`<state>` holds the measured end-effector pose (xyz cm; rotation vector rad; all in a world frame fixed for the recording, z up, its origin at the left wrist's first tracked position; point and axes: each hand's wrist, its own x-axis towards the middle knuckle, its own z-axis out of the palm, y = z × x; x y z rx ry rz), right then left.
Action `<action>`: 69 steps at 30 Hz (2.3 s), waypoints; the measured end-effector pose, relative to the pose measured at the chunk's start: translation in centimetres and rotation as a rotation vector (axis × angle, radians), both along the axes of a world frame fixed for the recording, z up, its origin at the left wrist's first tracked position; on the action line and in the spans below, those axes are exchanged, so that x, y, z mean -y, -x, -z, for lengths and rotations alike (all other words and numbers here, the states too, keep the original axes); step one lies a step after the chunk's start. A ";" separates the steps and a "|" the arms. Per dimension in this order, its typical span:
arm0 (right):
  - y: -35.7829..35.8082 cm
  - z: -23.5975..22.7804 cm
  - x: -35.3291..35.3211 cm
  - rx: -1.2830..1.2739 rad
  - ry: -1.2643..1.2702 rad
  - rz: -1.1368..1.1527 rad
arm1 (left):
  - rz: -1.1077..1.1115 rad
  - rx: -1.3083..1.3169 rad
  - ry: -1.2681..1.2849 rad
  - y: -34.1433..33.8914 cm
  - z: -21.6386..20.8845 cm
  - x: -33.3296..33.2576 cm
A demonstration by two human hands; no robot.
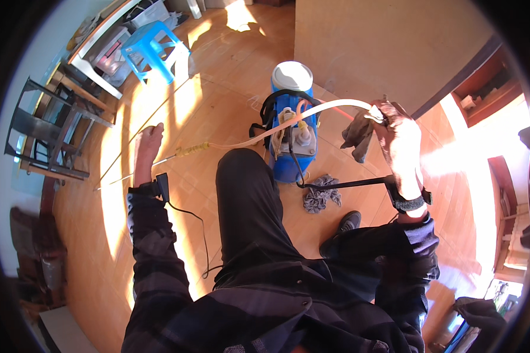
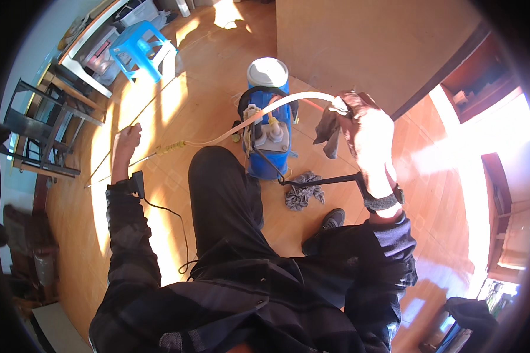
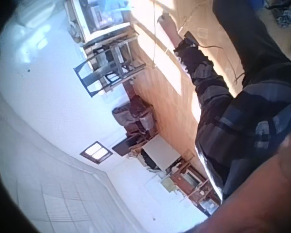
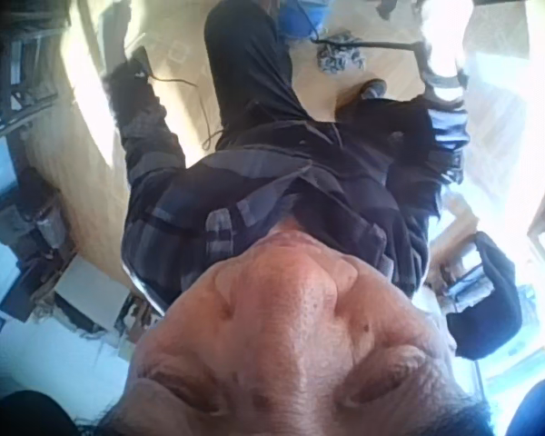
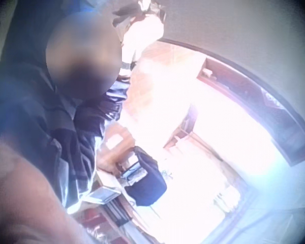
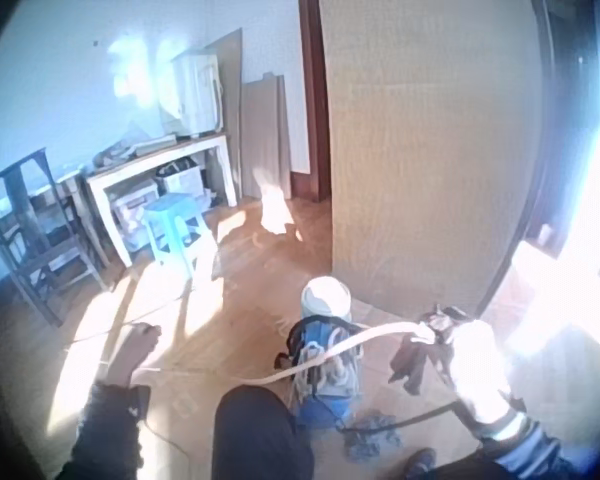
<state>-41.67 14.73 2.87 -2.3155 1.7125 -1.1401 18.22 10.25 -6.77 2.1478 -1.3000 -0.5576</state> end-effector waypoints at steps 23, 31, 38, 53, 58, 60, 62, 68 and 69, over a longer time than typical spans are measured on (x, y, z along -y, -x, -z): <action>-5.3 -0.1 6.9 -0.335 0.162 -0.002 | 1.145 -0.237 0.534 29.7 -9.8 7.0; -4.5 4.4 13.3 -0.181 -0.168 -0.009 | 0.781 -0.470 0.473 26.5 -7.2 9.9; -3.3 8.8 18.9 -0.002 -0.349 0.127 | 0.545 -0.759 0.668 25.2 -5.9 9.3; -7.4 18.2 20.0 0.145 -0.647 0.050 | 0.520 -0.755 0.521 26.1 -2.6 11.4; -7.6 15.9 15.7 -0.273 -0.629 0.027 | 0.663 -0.618 0.301 27.3 0.0 12.7; -7.5 15.2 14.3 -0.238 -0.658 0.057 | 0.692 -0.544 0.263 27.6 1.2 13.4; -6.9 14.9 14.0 -0.054 -0.704 0.103 | 0.717 -0.468 0.161 27.5 2.3 14.1; -4.0 15.7 16.0 -0.174 -0.308 0.138 | 0.741 -0.520 0.216 28.1 3.5 14.2; -3.8 15.8 16.1 -0.040 -0.261 0.175 | 0.759 -0.529 0.214 28.1 3.3 14.0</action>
